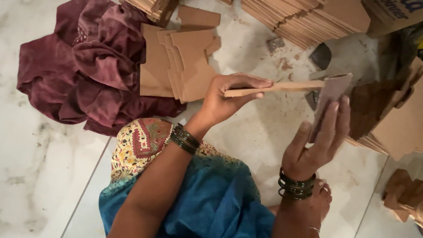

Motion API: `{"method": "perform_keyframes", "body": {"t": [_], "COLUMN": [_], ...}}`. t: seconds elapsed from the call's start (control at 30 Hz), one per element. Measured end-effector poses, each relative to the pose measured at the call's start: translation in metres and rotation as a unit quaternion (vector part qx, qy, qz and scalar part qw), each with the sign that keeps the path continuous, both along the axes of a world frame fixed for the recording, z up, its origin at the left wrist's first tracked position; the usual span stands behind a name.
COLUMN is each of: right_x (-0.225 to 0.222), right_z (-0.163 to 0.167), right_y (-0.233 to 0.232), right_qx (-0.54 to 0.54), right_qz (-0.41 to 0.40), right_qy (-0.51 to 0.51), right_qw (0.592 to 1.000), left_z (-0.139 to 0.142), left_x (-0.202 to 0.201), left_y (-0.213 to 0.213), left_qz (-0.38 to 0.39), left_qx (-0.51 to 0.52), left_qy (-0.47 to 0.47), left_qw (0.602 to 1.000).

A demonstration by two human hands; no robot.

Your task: The person sits on the floor and sands the edges of cut cardboard pieces using a sanding block, rubbing along the edges and corners of each piece. Sanded pieces are set on a pile beside them, and they pick up the next piece to continue sanding.

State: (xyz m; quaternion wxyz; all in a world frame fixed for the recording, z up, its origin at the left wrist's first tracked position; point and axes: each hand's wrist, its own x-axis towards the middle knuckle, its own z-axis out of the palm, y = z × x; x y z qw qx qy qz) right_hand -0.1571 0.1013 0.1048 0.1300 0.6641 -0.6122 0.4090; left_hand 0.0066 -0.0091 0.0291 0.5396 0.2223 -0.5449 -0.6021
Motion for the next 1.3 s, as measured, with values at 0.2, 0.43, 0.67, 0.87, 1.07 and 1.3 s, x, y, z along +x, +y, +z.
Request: {"method": "perform_keyframes", "body": {"t": [0.2,0.43,0.67,0.87,1.07,1.3], "right_x": [0.018,0.04,0.036,0.047,0.059,0.053], "right_z": [-0.011,-0.03,-0.025,-0.028,-0.028,-0.023], "right_y": [0.003,0.01,0.009,0.01,0.011,0.003], "right_qx": [0.032,0.084,0.056,0.084,0.106,0.055], "right_qz": [0.023,0.129,0.056,0.077,0.13,0.11], "right_qy": [-0.006,-0.12,-0.038,-0.13,-0.254,-0.236], "right_qw": [0.999,0.981,0.996,0.985,0.952,0.964], "left_z": [0.005,0.001,-0.011,-0.02,-0.01,0.005], "left_x": [0.002,0.002,-0.007,-0.009,-0.004,-0.006], "left_y": [0.003,0.006,0.008,0.007,0.006,0.007], "left_qz": [0.013,-0.016,-0.03,-0.038,-0.062,-0.039], "left_qx": [-0.044,0.031,0.089,0.112,0.081,0.063], "left_qy": [-0.068,-0.085,-0.024,-0.01,-0.012,-0.027], "left_qw": [0.997,0.996,0.995,0.993,0.995,0.997]}}
